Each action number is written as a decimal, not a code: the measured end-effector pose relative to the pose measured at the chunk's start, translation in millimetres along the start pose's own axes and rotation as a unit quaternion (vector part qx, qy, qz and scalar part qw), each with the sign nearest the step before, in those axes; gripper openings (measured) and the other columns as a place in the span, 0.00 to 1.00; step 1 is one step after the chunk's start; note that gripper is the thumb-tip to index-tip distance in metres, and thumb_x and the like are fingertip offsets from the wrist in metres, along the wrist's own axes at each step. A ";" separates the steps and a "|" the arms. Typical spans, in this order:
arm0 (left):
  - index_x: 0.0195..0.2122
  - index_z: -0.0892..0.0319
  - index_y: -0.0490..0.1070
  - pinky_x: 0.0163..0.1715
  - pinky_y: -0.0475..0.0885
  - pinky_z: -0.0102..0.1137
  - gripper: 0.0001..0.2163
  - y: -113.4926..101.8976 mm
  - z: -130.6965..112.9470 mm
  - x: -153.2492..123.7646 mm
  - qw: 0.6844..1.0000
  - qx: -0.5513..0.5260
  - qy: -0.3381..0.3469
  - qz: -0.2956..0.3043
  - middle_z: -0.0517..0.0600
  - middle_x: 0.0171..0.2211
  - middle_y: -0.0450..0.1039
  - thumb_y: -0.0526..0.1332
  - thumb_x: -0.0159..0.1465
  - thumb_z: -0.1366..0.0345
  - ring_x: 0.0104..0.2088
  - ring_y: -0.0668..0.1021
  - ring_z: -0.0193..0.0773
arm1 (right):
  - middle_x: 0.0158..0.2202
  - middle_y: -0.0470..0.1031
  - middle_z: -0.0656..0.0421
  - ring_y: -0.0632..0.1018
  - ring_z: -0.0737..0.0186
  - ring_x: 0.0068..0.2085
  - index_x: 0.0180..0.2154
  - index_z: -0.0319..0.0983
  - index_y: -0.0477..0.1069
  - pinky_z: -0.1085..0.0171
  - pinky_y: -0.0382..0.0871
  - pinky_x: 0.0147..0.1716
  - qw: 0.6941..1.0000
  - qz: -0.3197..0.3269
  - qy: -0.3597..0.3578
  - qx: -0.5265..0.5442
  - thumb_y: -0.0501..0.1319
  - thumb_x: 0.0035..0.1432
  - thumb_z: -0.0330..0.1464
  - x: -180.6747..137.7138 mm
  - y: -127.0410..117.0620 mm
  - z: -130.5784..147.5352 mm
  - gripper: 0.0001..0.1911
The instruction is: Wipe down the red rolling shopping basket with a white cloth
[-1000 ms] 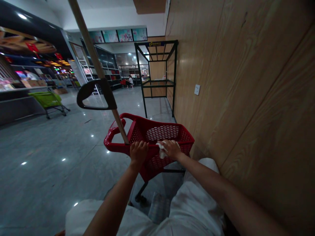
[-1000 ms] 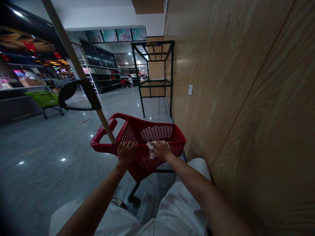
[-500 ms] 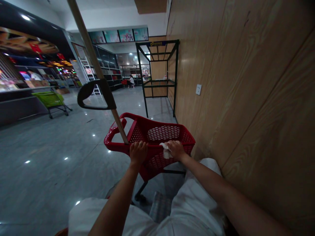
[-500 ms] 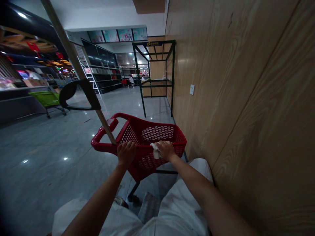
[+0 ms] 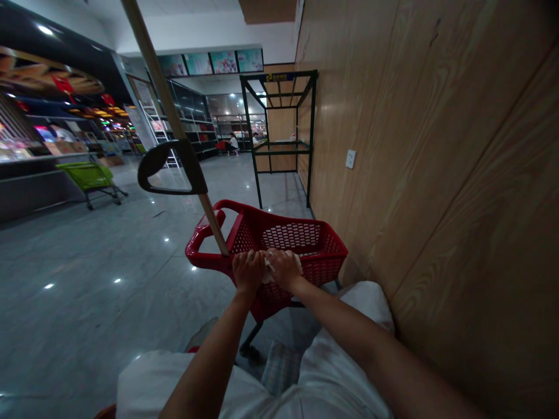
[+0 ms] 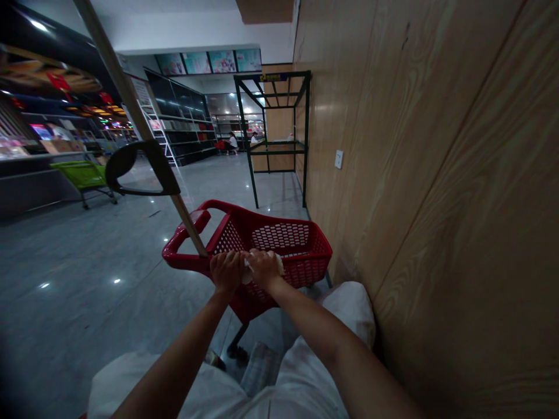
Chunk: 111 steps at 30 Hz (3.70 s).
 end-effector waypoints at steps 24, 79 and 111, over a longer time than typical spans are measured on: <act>0.26 0.53 0.68 0.47 0.57 0.42 0.10 -3.4 19.8 -2.2 0.996 0.082 -0.004 -0.040 0.51 0.29 0.72 0.53 0.65 0.64 0.38 0.70 0.45 | 0.62 0.63 0.57 0.70 0.57 0.50 0.62 0.50 0.55 0.57 0.57 0.46 1.000 -0.014 0.005 0.023 0.48 0.68 0.40 -0.7 3.7 15.7 0.22; 0.27 0.54 0.70 0.47 0.57 0.41 0.10 0.9 -2.3 -3.7 0.997 0.062 -0.017 -0.034 0.51 0.29 0.73 0.54 0.65 0.64 0.38 0.70 0.44 | 0.51 0.70 0.57 0.68 0.56 0.50 0.57 0.49 0.63 0.53 0.52 0.52 0.995 -0.008 0.090 0.046 0.49 0.67 0.39 -24.2 -6.1 -1.5 0.18; 0.27 0.54 0.69 0.47 0.57 0.42 0.10 3.3 -5.5 -7.9 0.999 0.043 -0.019 -0.021 0.51 0.29 0.72 0.53 0.64 0.64 0.38 0.69 0.44 | 0.54 0.69 0.56 0.67 0.54 0.52 0.58 0.47 0.61 0.52 0.52 0.52 0.995 -0.042 0.078 0.036 0.49 0.67 0.35 -14.4 6.2 14.0 0.19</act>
Point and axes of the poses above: each hand's wrist, its own x-axis towards the middle knuckle, its own y-axis out of the palm, z = x × y, the point moved 2 cm from there along x, towards the middle knuckle
